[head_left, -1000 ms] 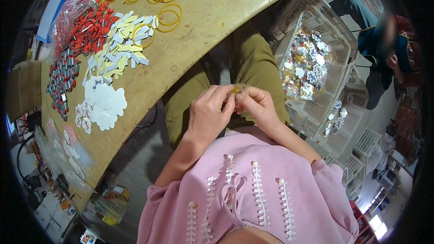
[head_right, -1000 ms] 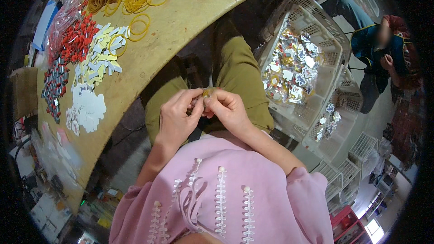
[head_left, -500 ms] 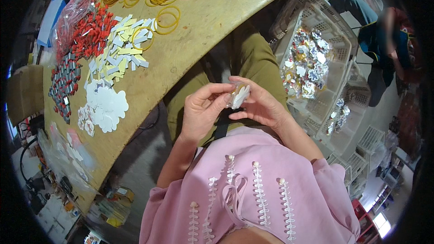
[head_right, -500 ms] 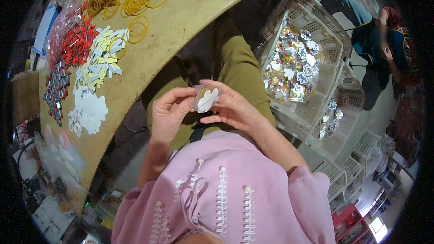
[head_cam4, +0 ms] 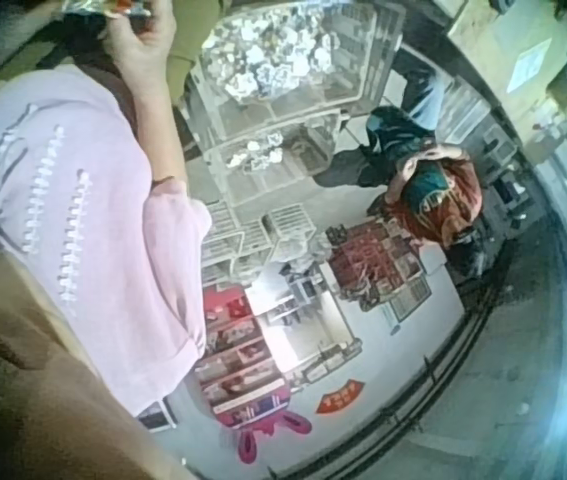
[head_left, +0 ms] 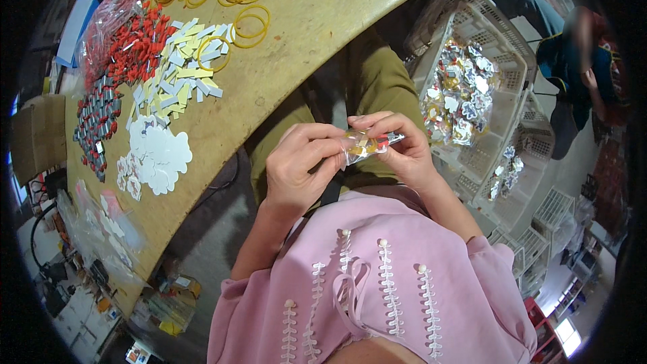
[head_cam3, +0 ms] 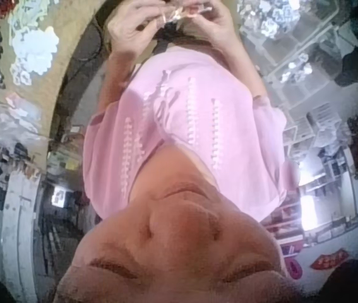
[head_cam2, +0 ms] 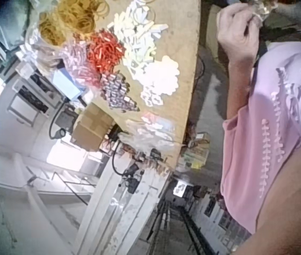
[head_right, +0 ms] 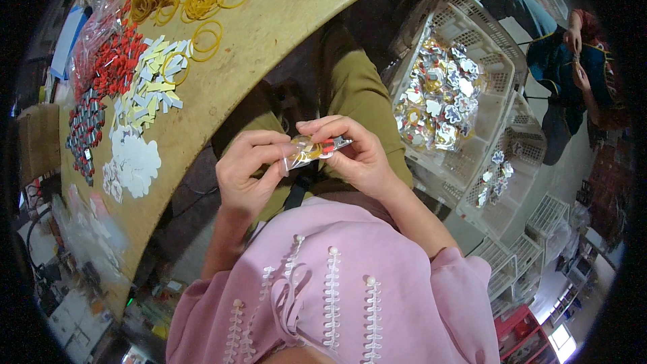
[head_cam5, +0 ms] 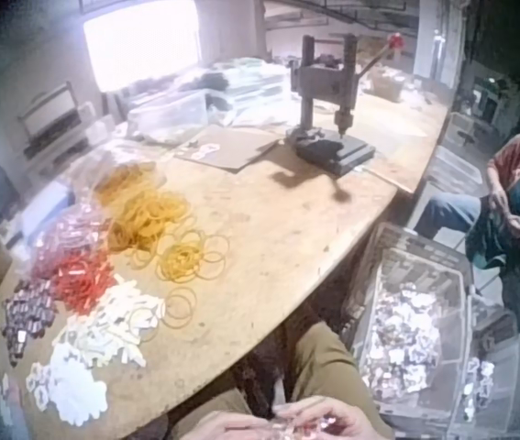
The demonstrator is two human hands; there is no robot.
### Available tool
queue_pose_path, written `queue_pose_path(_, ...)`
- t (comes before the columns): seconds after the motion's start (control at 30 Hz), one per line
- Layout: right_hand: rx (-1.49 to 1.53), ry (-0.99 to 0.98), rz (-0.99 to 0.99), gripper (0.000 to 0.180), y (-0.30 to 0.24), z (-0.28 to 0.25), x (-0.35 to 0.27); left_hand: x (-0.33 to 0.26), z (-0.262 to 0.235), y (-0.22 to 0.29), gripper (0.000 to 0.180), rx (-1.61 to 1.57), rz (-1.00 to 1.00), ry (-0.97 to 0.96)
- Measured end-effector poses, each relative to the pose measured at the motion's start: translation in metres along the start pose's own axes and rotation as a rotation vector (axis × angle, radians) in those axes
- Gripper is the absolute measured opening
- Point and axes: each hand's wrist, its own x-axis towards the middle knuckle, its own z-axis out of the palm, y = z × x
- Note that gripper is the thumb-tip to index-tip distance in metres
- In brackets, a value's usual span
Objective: The person assembles small craft kits by placing white cutouts, yellow rubber bands, and red fasteners into clear plastic bags. They handle each component by hand, seal the bags, and place them into a white basket. The process is repeated continuously throughout the clip.
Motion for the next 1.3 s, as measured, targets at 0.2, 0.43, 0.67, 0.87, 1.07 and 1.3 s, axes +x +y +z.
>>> queue_pose_path(0.2, -0.082, -0.064, -0.166, 0.015, -0.001, -0.001, 0.004, -0.003, -0.007, -0.004, 0.021, -0.104, 0.112, 0.025)
queue_pose_path(0.43, -0.031, -0.035, -0.184, 0.011, -0.002, -0.004, 0.004, -0.006, -0.008, -0.003, 0.018, -0.363, 0.068, 0.167)
queue_pose_path(0.67, 0.015, 0.018, -0.205, 0.012, 0.002, -0.013, 0.004, -0.006, -0.010, -0.003, 0.011, -0.875, -0.216, 0.317)
queue_pose_path(0.87, -0.083, 0.068, -0.218, 0.020, 0.001, -0.022, 0.002, 0.027, -0.023, 0.006, 0.009, -0.675, -0.425, 0.295)
queue_pose_path(1.07, -0.033, 0.078, -0.221, 0.017, -0.005, -0.020, 0.001, 0.101, -0.046, -0.002, 0.016, -0.364, -0.436, 0.373)
queue_pose_path(1.3, -0.084, 0.117, -0.291, 0.019, -0.021, -0.021, -0.002, 0.076, -0.047, 0.007, 0.015, 0.030, -0.133, 0.260)
